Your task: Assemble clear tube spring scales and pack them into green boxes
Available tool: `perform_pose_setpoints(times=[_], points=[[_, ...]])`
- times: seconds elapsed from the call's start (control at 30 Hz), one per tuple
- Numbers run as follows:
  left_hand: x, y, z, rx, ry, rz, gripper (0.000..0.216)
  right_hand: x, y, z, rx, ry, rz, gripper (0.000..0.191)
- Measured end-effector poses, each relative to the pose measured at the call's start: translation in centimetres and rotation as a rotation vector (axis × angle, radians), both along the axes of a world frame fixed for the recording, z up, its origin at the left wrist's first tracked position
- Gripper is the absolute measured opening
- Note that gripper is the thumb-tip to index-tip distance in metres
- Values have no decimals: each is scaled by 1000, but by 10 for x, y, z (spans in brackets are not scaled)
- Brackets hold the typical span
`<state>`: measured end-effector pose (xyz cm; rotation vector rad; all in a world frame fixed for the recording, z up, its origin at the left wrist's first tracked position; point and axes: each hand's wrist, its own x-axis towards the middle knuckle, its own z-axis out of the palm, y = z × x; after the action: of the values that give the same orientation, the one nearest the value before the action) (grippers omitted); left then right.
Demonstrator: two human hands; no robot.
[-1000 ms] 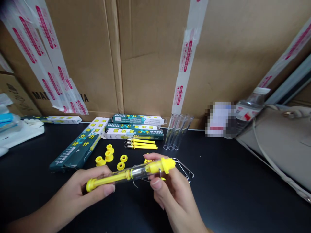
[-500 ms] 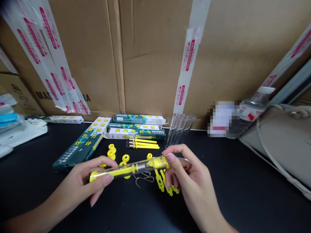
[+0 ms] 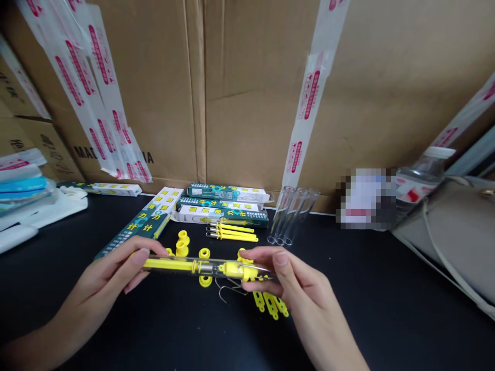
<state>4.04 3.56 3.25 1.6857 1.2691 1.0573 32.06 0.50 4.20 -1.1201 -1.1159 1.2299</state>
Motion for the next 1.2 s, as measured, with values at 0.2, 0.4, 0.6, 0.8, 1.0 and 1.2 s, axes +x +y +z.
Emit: perform_pose_setpoints(times=[0.2,0.4,0.6,0.8,1.0,1.2], points=[[4,10,-6,-45,-123,-68,44,-7,-1,9,-284,234,24,46],[-3,3,-5,232,48,-37,21,-1,0,16,-404,242,59,54],[-14,7,-7,660,398,30,20,10,4,24,-506,261,96,34],[-17,17,3,762,488,-73,23,11,5,26,-447,391,208,27],[-33,22,10,739,605,-118,44,15,7,23,-359,391,186,21],[-26,21,16,633,449,-165,41,16,11,16,-400,376,64,22]])
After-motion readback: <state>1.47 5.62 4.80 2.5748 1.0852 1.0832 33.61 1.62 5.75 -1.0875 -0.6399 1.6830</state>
